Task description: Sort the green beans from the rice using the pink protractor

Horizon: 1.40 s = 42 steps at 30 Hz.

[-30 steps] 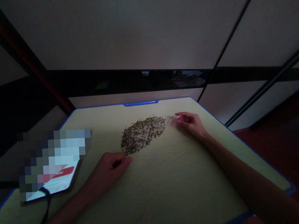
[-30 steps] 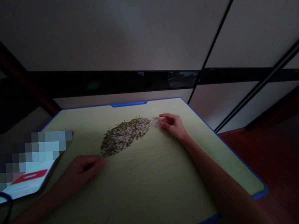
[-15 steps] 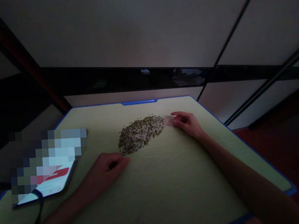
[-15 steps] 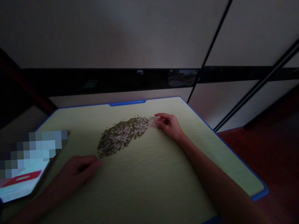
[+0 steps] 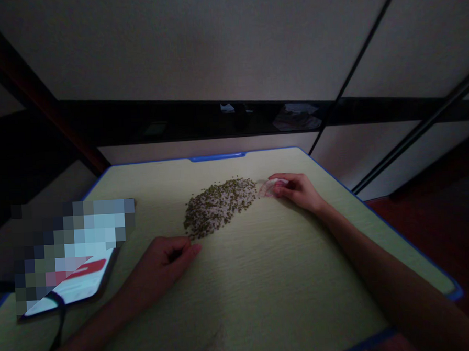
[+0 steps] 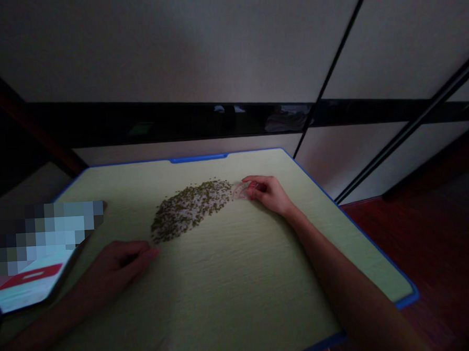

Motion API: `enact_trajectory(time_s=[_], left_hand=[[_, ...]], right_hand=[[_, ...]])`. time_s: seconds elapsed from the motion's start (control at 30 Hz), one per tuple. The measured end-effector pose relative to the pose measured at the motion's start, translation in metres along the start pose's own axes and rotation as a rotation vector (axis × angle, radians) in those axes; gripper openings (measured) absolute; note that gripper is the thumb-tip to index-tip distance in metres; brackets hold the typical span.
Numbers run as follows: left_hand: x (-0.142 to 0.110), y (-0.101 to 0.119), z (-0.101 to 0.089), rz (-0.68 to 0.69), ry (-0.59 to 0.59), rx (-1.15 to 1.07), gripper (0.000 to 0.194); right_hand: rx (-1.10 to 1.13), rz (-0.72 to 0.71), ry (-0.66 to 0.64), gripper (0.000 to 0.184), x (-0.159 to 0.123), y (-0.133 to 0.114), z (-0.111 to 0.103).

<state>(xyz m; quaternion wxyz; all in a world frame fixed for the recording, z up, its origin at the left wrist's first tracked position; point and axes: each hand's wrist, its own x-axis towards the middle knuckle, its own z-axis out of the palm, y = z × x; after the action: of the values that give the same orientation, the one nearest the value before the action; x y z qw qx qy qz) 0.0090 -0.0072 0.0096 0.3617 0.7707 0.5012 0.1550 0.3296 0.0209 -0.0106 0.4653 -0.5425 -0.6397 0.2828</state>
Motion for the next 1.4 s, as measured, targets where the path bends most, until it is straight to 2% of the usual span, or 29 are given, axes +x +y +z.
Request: enact_trajectory(time_s=[0.2,0.47,1.0,1.4], left_hand=[[-0.001,0.001,-0.001,-0.015,-0.007,-0.004,0.038],[0.0,0.0,0.0,0.004,-0.009,0.005,0.037],[0.0,-0.001,0.001,0.027,0.013,-0.007,0.038],[0.0,-0.003,0.001,0.024,0.007,-0.007,0.039]], right_hand=[[0.011,0.031,-0.005,0.03,-0.003,-0.001,-0.005],[0.032,0.044,0.052,0.033,-0.005,0.001,-0.004],[0.064,0.035,-0.002,0.033,-0.009,-0.005,0.002],[0.019,0.065,0.108,0.028,-0.007,-0.003,0.006]])
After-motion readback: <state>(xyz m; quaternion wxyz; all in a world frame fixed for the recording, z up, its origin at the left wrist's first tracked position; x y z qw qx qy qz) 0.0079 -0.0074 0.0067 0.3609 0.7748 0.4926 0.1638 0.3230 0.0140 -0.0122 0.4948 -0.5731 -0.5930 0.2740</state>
